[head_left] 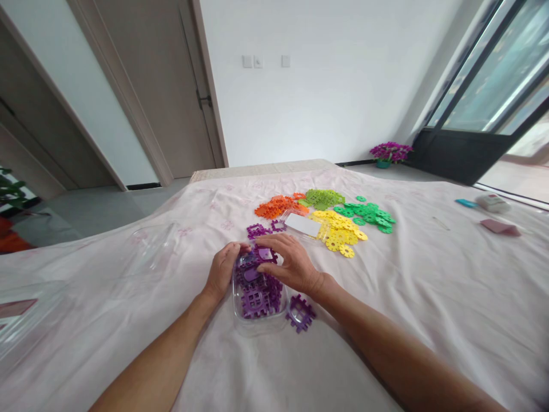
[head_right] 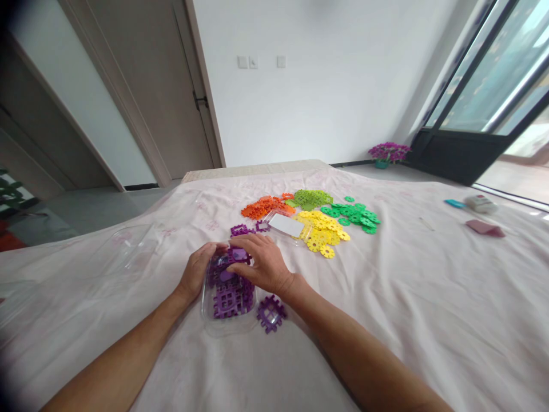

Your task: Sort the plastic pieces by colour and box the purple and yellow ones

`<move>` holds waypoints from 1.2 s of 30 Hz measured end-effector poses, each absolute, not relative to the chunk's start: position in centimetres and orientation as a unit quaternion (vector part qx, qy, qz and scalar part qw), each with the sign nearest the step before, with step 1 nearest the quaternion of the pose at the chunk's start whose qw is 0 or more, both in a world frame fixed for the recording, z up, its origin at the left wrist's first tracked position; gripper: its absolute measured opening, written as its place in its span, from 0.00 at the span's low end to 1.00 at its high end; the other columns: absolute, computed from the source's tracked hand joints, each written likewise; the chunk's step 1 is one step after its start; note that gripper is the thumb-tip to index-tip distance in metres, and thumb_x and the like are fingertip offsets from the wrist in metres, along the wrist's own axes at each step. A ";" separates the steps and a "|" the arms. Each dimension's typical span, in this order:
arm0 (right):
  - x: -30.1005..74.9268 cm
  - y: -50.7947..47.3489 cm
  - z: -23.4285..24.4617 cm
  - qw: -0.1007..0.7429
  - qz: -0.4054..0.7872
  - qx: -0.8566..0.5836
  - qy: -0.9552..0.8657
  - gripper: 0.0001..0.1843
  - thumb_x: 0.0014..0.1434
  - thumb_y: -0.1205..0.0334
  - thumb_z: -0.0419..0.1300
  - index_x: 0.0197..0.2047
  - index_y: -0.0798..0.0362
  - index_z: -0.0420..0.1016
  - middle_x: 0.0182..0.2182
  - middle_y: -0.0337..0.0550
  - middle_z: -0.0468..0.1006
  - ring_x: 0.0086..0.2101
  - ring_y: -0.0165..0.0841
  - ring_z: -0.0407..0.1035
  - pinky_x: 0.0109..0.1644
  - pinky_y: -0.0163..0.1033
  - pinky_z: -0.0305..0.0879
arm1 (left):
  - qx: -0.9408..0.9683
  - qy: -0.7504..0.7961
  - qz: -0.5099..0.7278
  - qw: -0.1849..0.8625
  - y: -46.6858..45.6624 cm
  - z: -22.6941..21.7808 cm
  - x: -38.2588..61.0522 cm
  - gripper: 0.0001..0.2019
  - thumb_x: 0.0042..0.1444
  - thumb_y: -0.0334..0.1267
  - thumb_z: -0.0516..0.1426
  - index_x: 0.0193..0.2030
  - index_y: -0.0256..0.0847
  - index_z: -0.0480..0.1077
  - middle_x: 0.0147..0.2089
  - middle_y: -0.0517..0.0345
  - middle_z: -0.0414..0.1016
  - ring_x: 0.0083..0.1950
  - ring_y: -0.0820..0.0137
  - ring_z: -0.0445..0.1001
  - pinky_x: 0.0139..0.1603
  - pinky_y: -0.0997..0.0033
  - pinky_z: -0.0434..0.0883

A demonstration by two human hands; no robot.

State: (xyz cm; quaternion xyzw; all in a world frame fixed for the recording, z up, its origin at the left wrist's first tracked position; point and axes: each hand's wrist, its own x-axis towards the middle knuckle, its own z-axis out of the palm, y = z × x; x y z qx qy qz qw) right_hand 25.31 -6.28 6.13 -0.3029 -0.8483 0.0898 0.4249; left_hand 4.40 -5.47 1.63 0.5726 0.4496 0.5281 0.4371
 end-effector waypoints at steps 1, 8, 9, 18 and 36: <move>25.4 -6.2 6.2 0.423 0.099 -0.306 -0.847 0.25 0.60 0.45 0.62 0.56 0.48 0.71 0.51 0.47 0.78 0.51 0.40 0.71 0.54 0.47 0.65 | 0.572 0.449 0.530 0.437 -5.5 1.6 4.4 0.20 0.62 0.52 0.52 0.43 0.38 0.76 0.44 0.52 0.80 0.48 0.62 0.77 0.55 0.62 0.69; 25.9 -6.4 7.5 0.341 0.079 -0.285 -0.892 0.08 0.63 0.58 0.60 0.42 0.49 0.78 0.38 0.43 0.81 0.43 0.37 0.72 0.52 0.47 0.64 | 0.564 0.455 0.540 0.429 -5.3 1.3 4.5 0.18 0.61 0.50 0.53 0.42 0.38 0.76 0.42 0.52 0.81 0.46 0.63 0.77 0.53 0.63 0.70; 25.9 -6.5 7.7 0.324 0.076 -0.275 -0.902 0.06 0.62 0.59 0.61 0.41 0.49 0.78 0.36 0.42 0.81 0.42 0.37 0.72 0.52 0.47 0.64 | 0.562 0.457 0.541 0.428 -5.3 1.3 4.5 0.18 0.61 0.50 0.53 0.41 0.38 0.76 0.42 0.52 0.81 0.45 0.63 0.77 0.52 0.63 0.70; 26.7 -4.7 5.2 0.451 0.108 -0.394 -0.793 0.12 0.66 0.62 0.55 0.50 0.49 0.75 0.44 0.45 0.80 0.45 0.36 0.72 0.51 0.45 0.67 | 0.462 0.530 0.604 0.374 -5.1 2.8 3.5 0.17 0.56 0.47 0.52 0.37 0.38 0.77 0.41 0.52 0.81 0.44 0.63 0.77 0.38 0.69 0.69; 26.2 -5.7 5.3 0.178 0.133 -0.298 -0.929 0.17 0.50 0.56 0.70 0.42 0.51 0.77 0.39 0.42 0.75 0.42 0.36 0.69 0.44 0.37 0.64 | 0.382 0.551 0.648 0.361 -3.6 1.9 1.4 0.16 0.51 0.47 0.54 0.37 0.37 0.76 0.40 0.52 0.80 0.43 0.63 0.77 0.33 0.72 0.67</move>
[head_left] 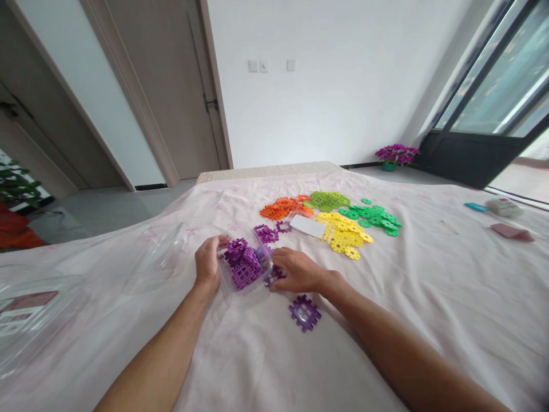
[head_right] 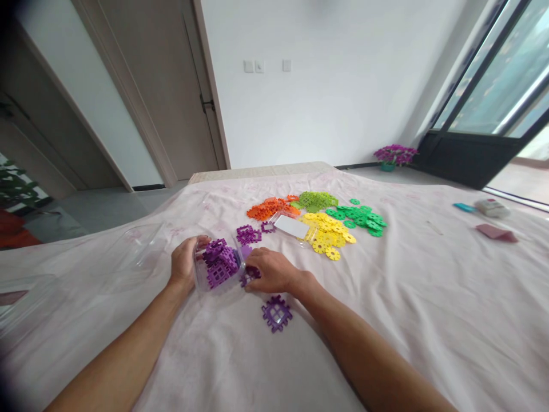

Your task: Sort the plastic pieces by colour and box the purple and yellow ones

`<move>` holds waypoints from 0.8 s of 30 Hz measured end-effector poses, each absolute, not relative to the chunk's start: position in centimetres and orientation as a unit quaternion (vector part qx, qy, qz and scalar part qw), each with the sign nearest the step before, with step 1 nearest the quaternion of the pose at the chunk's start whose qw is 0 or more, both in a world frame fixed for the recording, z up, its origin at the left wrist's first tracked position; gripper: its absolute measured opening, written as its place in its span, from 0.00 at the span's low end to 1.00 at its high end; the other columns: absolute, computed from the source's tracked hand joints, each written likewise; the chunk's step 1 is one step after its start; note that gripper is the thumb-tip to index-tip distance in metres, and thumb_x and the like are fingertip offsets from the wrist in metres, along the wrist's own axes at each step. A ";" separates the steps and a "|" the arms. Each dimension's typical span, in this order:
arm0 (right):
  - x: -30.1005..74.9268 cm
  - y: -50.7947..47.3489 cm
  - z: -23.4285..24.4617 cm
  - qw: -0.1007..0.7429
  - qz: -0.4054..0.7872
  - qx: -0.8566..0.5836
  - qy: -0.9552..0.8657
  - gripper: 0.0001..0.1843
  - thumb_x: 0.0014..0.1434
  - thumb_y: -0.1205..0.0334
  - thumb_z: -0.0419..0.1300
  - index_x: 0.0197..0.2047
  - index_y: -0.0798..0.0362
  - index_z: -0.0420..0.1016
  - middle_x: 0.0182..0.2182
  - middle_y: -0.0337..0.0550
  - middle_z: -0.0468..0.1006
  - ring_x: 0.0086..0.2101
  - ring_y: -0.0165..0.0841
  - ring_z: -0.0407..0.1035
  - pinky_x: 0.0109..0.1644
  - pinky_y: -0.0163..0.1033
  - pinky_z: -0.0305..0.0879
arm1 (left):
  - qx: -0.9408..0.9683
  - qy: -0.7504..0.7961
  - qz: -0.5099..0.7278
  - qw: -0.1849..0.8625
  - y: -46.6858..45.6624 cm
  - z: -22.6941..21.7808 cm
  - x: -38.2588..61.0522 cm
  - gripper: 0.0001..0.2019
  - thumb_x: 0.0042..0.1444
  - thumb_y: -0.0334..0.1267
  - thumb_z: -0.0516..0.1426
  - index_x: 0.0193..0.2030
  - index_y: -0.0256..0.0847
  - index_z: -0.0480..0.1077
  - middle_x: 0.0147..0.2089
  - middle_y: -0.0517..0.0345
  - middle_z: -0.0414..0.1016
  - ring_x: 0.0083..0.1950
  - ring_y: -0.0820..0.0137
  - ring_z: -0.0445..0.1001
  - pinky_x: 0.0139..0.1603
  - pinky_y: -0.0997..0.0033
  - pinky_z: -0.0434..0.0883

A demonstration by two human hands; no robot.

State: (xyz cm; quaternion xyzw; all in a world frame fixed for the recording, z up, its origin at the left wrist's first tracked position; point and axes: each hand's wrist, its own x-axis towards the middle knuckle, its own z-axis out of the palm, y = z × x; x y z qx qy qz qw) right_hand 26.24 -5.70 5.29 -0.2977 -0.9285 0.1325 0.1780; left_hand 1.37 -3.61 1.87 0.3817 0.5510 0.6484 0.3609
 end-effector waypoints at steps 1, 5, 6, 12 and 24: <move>26.4 -5.6 5.4 0.178 0.138 -0.308 -0.924 0.17 0.50 0.57 0.70 0.43 0.51 0.77 0.38 0.42 0.75 0.41 0.35 0.69 0.43 0.36 0.64 | 0.398 0.550 0.640 0.359 -3.7 1.8 1.5 0.16 0.51 0.48 0.55 0.37 0.37 0.76 0.40 0.51 0.80 0.43 0.63 0.78 0.34 0.71 0.67; 27.0 -4.9 5.1 0.195 0.163 -0.358 -0.899 0.18 0.49 0.60 0.70 0.45 0.50 0.77 0.38 0.40 0.74 0.36 0.32 0.69 0.38 0.33 0.62 | 0.443 0.545 0.610 0.367 -4.4 1.9 2.2 0.18 0.53 0.50 0.55 0.36 0.36 0.77 0.39 0.49 0.81 0.41 0.62 0.78 0.37 0.68 0.70; 27.1 -4.7 4.9 0.204 0.170 -0.373 -0.889 0.17 0.49 0.60 0.70 0.44 0.50 0.78 0.37 0.40 0.74 0.35 0.31 0.68 0.37 0.33 0.62 | 0.450 0.543 0.604 0.370 -4.6 2.0 2.4 0.18 0.53 0.50 0.55 0.36 0.36 0.77 0.38 0.49 0.81 0.40 0.62 0.78 0.38 0.67 0.70; 27.8 -2.9 4.0 0.346 0.169 -0.470 -0.794 0.04 0.55 0.63 0.64 0.35 0.52 0.79 0.30 0.39 0.74 0.30 0.29 0.68 0.35 0.34 0.63 | 0.497 0.533 0.571 0.378 -5.3 2.6 3.4 0.17 0.54 0.49 0.55 0.35 0.37 0.77 0.36 0.50 0.81 0.39 0.62 0.78 0.41 0.65 0.71; 24.1 -7.2 7.2 0.403 0.318 -0.316 -0.798 0.11 0.63 0.65 0.57 0.48 0.50 0.76 0.40 0.43 0.80 0.38 0.32 0.74 0.43 0.39 0.72 | 0.552 0.506 0.548 0.372 -5.7 2.3 4.5 0.14 0.58 0.45 0.52 0.34 0.41 0.76 0.36 0.55 0.80 0.41 0.63 0.77 0.47 0.65 0.71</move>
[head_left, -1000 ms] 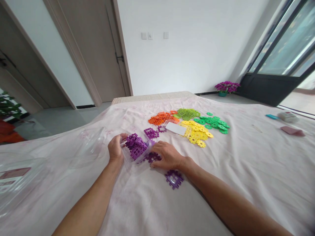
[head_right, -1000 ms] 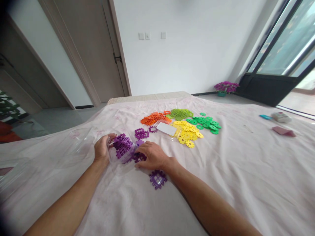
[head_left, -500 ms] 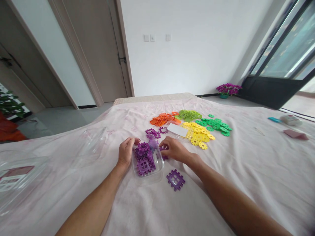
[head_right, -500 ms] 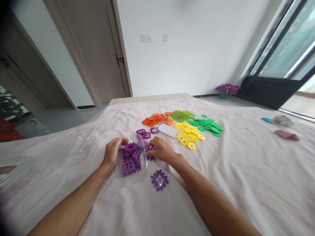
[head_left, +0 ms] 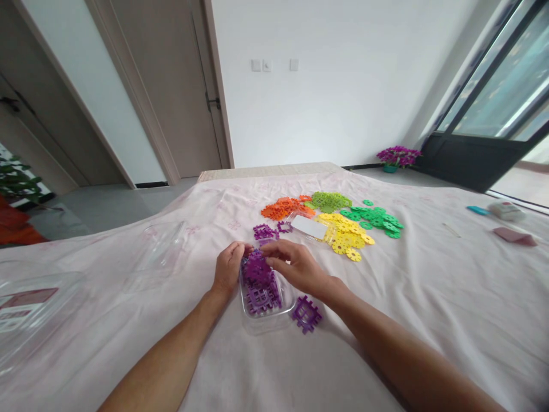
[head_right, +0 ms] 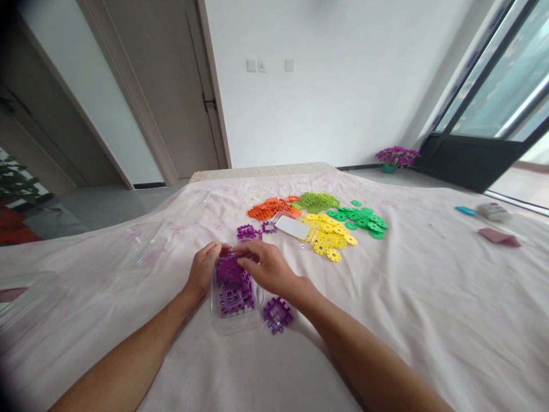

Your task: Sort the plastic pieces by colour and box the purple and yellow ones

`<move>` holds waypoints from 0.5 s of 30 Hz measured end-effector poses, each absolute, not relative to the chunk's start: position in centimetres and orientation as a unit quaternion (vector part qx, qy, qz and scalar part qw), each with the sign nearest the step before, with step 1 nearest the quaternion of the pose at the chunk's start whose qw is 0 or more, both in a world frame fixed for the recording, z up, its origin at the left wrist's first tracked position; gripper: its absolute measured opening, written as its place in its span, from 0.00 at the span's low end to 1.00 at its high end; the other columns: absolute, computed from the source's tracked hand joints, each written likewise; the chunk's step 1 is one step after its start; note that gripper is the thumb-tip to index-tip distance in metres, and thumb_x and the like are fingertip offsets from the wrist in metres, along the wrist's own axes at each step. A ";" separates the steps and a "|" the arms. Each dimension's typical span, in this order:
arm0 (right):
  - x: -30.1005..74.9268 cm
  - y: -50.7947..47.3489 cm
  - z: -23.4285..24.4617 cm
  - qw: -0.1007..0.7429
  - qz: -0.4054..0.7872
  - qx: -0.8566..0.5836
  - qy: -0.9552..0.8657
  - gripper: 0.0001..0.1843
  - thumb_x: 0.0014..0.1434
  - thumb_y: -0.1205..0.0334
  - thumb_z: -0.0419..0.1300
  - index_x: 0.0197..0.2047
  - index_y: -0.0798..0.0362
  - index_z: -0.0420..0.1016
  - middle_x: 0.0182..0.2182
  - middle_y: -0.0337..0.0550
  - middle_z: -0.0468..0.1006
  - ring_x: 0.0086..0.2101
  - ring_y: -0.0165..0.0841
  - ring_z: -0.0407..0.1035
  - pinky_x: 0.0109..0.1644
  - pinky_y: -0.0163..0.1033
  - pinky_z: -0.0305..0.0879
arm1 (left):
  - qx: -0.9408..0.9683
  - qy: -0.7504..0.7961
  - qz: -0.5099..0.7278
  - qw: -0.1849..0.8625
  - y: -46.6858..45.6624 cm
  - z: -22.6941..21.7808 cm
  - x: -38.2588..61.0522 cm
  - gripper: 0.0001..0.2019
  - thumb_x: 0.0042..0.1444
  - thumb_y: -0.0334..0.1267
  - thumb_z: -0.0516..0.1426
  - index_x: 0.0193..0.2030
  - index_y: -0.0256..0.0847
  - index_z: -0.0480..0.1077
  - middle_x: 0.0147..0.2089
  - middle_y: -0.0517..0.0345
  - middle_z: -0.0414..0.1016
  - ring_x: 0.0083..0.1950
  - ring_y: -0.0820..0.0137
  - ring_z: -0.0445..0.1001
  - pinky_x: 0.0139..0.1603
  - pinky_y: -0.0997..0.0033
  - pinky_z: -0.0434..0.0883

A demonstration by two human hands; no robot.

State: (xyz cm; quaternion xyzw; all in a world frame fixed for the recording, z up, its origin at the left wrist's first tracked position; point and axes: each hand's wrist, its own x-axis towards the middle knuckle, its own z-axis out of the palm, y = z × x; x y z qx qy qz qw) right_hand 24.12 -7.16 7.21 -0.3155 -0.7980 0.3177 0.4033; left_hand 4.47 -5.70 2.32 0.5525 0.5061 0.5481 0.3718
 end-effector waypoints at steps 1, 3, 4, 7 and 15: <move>24.1 -7.6 7.5 0.375 0.269 -0.307 -0.832 0.12 0.63 0.66 0.57 0.49 0.50 0.76 0.43 0.43 0.80 0.41 0.33 0.74 0.46 0.40 0.71 | 0.554 0.504 0.549 0.371 -5.7 2.3 4.5 0.14 0.58 0.45 0.52 0.34 0.41 0.76 0.36 0.55 0.80 0.42 0.63 0.77 0.47 0.65 0.71; 24.1 -8.1 7.9 0.318 0.178 -0.290 -0.885 0.15 0.63 0.68 0.56 0.52 0.49 0.75 0.44 0.44 0.80 0.44 0.35 0.72 0.51 0.42 0.69 | 0.555 0.502 0.549 0.371 -5.7 2.1 4.5 0.13 0.58 0.45 0.52 0.34 0.41 0.76 0.36 0.55 0.80 0.42 0.63 0.77 0.47 0.65 0.71; 24.1 -8.3 8.0 0.291 0.148 -0.282 -0.902 0.16 0.63 0.68 0.56 0.53 0.49 0.74 0.43 0.45 0.80 0.44 0.35 0.72 0.51 0.43 0.68 | 0.557 0.501 0.549 0.370 -5.6 2.1 4.5 0.13 0.58 0.45 0.52 0.35 0.41 0.76 0.37 0.55 0.80 0.42 0.63 0.77 0.48 0.65 0.71; 24.3 -8.5 8.3 0.235 0.102 -0.286 -0.923 0.15 0.63 0.66 0.57 0.52 0.50 0.75 0.39 0.45 0.79 0.42 0.36 0.71 0.48 0.41 0.68 | 0.560 0.497 0.551 0.368 -5.6 2.0 4.5 0.14 0.59 0.46 0.52 0.35 0.41 0.75 0.38 0.55 0.80 0.43 0.63 0.78 0.49 0.65 0.71; 24.3 -8.4 8.7 0.190 0.062 -0.279 -0.939 0.07 0.64 0.58 0.60 0.38 0.51 0.77 0.31 0.43 0.77 0.37 0.36 0.69 0.43 0.40 0.65 | 0.552 0.496 0.554 0.377 -5.6 2.1 4.7 0.14 0.58 0.47 0.53 0.36 0.41 0.76 0.38 0.55 0.81 0.42 0.62 0.78 0.48 0.64 0.71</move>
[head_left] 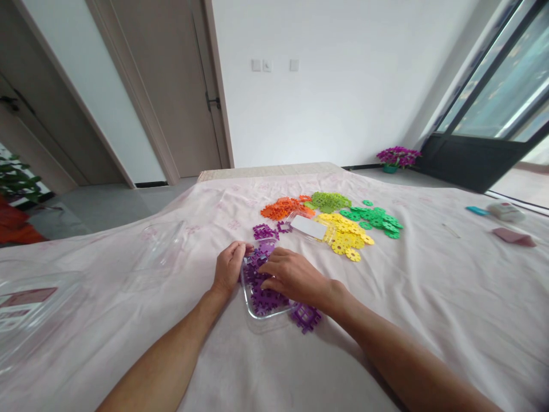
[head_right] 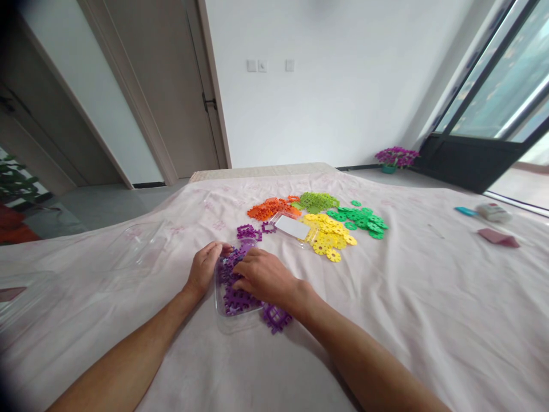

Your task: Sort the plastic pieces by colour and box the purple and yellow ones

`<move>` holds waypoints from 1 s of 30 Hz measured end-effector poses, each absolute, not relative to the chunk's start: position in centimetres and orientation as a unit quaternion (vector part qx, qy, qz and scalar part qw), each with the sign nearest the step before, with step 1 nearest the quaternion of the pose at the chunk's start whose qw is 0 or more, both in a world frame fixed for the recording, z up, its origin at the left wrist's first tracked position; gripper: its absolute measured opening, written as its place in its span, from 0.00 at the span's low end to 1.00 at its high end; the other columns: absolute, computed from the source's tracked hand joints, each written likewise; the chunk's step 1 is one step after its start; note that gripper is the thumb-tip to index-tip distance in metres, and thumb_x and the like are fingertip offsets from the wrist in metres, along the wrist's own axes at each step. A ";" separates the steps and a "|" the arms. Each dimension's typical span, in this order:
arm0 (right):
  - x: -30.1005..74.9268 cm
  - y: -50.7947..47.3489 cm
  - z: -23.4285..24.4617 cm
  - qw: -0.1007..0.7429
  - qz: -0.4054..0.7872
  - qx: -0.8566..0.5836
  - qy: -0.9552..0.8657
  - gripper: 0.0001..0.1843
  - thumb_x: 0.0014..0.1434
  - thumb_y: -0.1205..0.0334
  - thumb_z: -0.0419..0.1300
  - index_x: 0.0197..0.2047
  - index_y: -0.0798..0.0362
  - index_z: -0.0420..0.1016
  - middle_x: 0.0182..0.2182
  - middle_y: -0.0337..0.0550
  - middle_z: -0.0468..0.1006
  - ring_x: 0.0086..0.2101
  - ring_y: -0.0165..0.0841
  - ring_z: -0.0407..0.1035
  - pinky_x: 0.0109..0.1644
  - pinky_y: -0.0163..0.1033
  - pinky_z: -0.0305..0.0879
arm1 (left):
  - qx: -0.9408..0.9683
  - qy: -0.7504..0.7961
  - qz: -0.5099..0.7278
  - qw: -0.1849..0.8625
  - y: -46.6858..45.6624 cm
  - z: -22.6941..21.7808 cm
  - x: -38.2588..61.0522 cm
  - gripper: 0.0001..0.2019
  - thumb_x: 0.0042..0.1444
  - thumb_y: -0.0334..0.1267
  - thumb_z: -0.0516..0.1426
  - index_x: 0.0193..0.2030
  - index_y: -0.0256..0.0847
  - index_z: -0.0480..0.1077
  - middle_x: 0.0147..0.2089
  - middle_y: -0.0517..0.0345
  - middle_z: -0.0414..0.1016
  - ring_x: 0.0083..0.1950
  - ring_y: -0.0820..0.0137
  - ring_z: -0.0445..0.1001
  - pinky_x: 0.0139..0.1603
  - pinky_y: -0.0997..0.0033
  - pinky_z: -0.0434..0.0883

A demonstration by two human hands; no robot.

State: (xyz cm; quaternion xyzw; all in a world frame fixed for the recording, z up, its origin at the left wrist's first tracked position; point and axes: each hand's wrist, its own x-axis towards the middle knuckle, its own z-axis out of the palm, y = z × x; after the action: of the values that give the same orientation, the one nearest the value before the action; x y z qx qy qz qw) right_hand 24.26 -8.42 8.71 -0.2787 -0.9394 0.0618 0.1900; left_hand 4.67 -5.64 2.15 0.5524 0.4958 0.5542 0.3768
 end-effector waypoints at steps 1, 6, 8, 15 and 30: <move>24.3 -8.4 8.7 0.207 0.063 -0.274 -0.937 0.09 0.65 0.57 0.58 0.40 0.51 0.77 0.32 0.43 0.78 0.37 0.36 0.69 0.44 0.40 0.65 | 0.555 0.496 0.555 0.372 -5.7 2.1 4.6 0.14 0.58 0.46 0.53 0.36 0.41 0.76 0.38 0.54 0.81 0.42 0.62 0.78 0.48 0.64 0.71; 25.1 -7.2 7.9 0.366 0.072 -0.347 -0.861 0.12 0.69 0.60 0.51 0.48 0.49 0.76 0.39 0.45 0.79 0.42 0.36 0.71 0.49 0.41 0.65 | 0.528 0.524 0.569 0.351 -5.5 2.3 4.1 0.15 0.57 0.45 0.52 0.35 0.40 0.77 0.39 0.53 0.81 0.41 0.62 0.78 0.46 0.64 0.71; 25.7 -6.3 7.4 0.377 0.075 -0.419 -0.823 0.13 0.68 0.62 0.52 0.50 0.50 0.75 0.42 0.45 0.79 0.42 0.35 0.71 0.48 0.40 0.65 | 0.495 0.537 0.590 0.343 -5.2 2.4 3.6 0.15 0.56 0.46 0.53 0.36 0.39 0.77 0.39 0.51 0.81 0.42 0.62 0.78 0.45 0.64 0.72; 28.0 -5.1 8.0 0.063 0.202 -0.472 -0.856 0.17 0.52 0.50 0.66 0.44 0.47 0.79 0.38 0.39 0.80 0.36 0.34 0.73 0.35 0.35 0.60 | 0.385 0.551 0.664 0.328 -3.4 1.9 1.5 0.15 0.53 0.45 0.54 0.34 0.37 0.76 0.38 0.51 0.81 0.42 0.63 0.78 0.42 0.67 0.72; 28.1 -7.2 9.2 -0.099 0.212 -0.400 -0.886 0.16 0.45 0.66 0.65 0.40 0.46 0.79 0.32 0.37 0.80 0.30 0.33 0.71 0.29 0.33 0.54 | 0.490 0.536 0.588 0.356 -4.5 1.4 2.7 0.18 0.56 0.47 0.53 0.38 0.35 0.77 0.41 0.48 0.81 0.43 0.62 0.79 0.44 0.64 0.73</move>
State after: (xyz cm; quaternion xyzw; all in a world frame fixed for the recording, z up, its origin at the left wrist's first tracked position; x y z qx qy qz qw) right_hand 28.08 -7.19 9.23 -0.3995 -0.8863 0.2123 -0.0994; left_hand 2.74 -4.50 1.43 0.4903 0.5364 0.5875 0.3560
